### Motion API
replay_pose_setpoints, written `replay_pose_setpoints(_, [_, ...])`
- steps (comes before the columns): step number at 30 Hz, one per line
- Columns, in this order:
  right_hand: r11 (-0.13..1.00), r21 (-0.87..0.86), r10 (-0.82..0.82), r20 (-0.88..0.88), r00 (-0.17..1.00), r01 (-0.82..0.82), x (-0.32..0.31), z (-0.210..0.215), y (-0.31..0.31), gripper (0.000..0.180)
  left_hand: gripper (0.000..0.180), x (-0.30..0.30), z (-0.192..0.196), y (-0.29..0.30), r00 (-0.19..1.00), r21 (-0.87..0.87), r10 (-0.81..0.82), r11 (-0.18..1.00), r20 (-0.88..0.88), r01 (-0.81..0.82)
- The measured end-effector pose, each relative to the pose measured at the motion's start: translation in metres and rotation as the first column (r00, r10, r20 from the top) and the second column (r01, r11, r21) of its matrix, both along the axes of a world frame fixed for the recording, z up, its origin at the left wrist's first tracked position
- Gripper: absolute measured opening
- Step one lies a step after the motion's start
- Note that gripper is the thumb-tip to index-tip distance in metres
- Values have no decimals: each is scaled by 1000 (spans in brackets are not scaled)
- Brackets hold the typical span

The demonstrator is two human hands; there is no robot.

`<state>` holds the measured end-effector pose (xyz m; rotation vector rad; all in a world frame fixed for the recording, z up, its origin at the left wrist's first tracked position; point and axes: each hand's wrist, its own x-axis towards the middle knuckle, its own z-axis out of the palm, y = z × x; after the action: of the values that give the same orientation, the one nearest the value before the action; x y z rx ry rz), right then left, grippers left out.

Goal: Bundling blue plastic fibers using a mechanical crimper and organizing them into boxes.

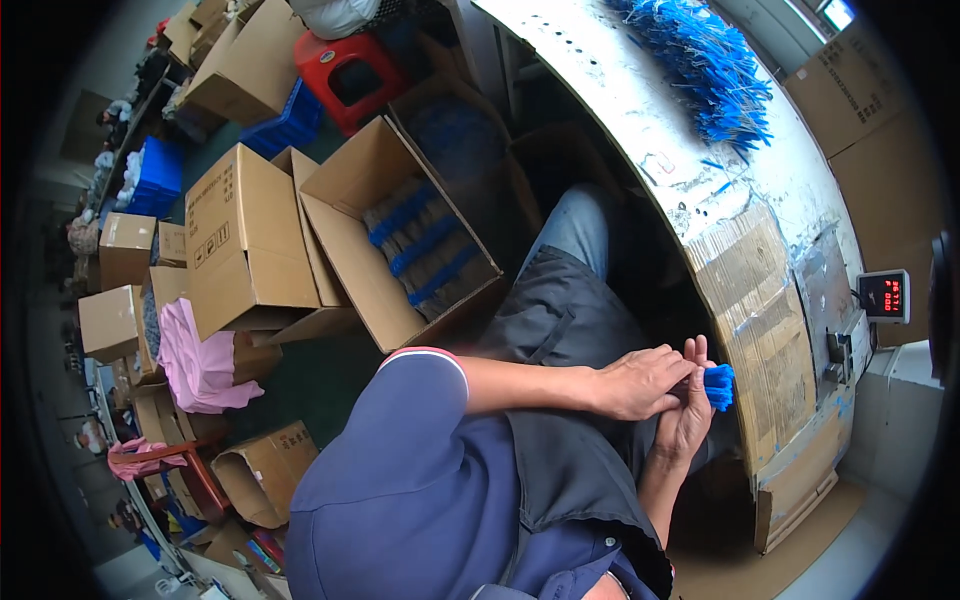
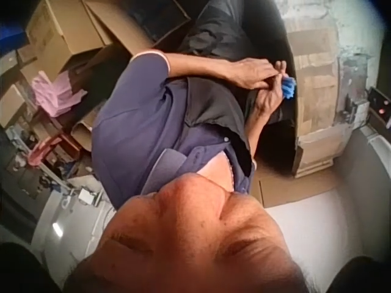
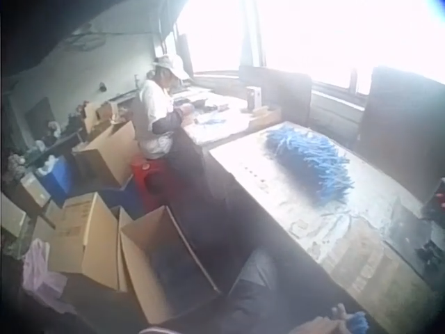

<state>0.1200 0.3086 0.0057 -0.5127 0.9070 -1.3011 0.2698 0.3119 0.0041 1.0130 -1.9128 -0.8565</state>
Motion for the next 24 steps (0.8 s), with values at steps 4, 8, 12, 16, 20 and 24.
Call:
replay_pose_setpoints(4, [996,83,-32,24,999,30,16,1,13,25,46,-9,-13,5,998,80,20,997,-61,-15])
replay_pose_setpoints(8, [977,200,-72,19,997,67,4,-11,27,19,42,-16,-20,16,989,302,-86,946,-117,118])
replay_pose_setpoints(12, [981,194,-37,78,996,22,-12,-16,34,25,41,-18,-25,15,964,539,-228,799,-139,267])
replay_pose_setpoints(16, [988,9,-146,-238,960,153,-19,3,40,46,37,-10,-3,13,902,588,-291,686,-319,429])
replay_pose_setpoints(20, [974,-225,-161,-597,786,28,-37,9,42,40,32,-12,-4,12,878,678,-409,574,-247,458])
replay_pose_setpoints(24, [908,-225,21,-819,573,-354,-63,13,29,27,25,-5,9,8,849,745,-358,419,-390,519])
